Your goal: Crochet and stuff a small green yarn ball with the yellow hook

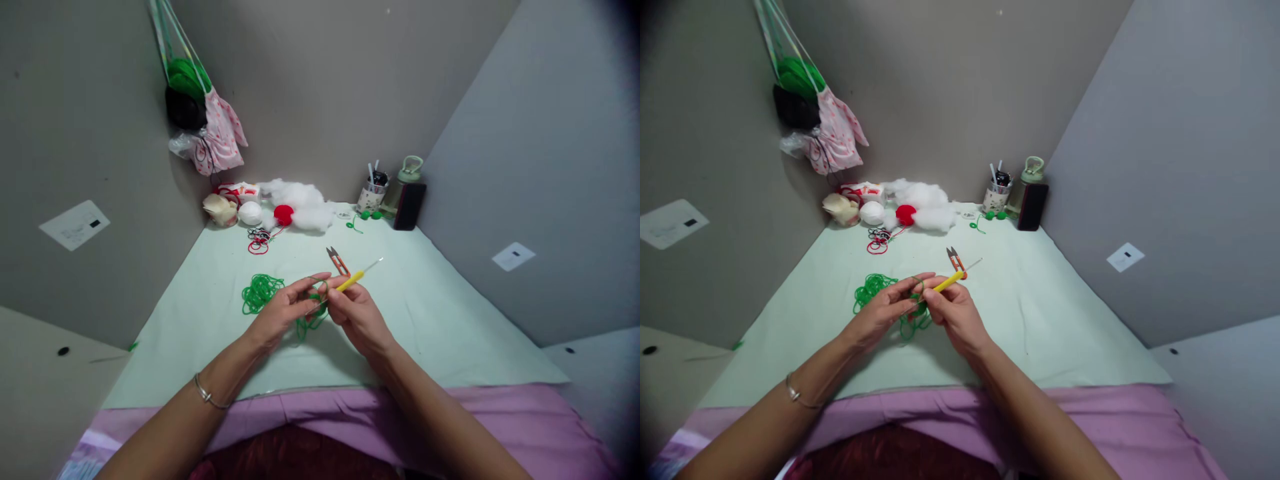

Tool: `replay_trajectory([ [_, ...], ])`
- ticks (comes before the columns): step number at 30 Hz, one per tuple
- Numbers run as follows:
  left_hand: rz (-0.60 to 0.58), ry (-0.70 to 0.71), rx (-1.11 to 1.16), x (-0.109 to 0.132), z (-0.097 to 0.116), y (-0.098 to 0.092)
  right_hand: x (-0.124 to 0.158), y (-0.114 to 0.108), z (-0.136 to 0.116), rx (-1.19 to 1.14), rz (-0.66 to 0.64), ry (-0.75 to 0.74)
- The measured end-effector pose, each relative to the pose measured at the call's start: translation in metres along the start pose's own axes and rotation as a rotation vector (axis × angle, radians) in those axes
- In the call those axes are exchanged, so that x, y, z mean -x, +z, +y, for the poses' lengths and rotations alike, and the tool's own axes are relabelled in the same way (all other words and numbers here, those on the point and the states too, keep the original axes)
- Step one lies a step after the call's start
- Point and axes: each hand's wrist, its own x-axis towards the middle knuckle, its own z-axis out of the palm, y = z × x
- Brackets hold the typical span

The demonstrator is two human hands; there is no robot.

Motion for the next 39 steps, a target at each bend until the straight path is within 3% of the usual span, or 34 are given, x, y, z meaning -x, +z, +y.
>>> replay_trajectory([
  [4, -0.061, -0.049, 0.126, 0.009, 0.005, 0.005, 0.014, 0.002, -0.003, 0.065, -0.012, -0.036],
  [10, -0.206, -0.097, 0.145, 0.019, 0.007, 0.009, 0.038, 0.0, -0.029, 0.205, -0.138, -0.01],
  [13, -0.22, -0.098, 0.125, 0.021, 0.006, 0.012, 0.045, 0.003, -0.028, 0.278, -0.068, -0.036],
  [18, -0.138, -0.075, 0.146, 0.02, 0.002, 0.016, 0.052, 0.012, -0.015, 0.329, 0.119, -0.183],
  [24, -0.29, -0.192, 0.324, 0.023, 0.001, 0.013, 0.059, 0.002, -0.031, 0.564, -0.078, -0.424],
  [29, -0.233, -0.248, 0.333, 0.026, 0.001, 0.025, 0.062, -0.006, -0.039, 0.457, -0.232, -0.342],
  [32, -0.152, -0.226, 0.359, 0.027, -0.001, 0.034, 0.062, -0.007, -0.034, 0.451, -0.197, -0.432],
  [34, -0.164, -0.212, 0.351, 0.026, 0.001, 0.034, 0.061, -0.008, -0.029, 0.397, -0.154, -0.463],
  [37, -0.295, -0.185, 0.216, 0.026, 0.013, 0.017, 0.059, -0.012, -0.025, 0.115, -0.035, -0.383],
  [39, -0.284, -0.146, 0.003, 0.026, 0.027, -0.005, 0.058, -0.015, -0.026, -0.122, 0.041, -0.276],
])
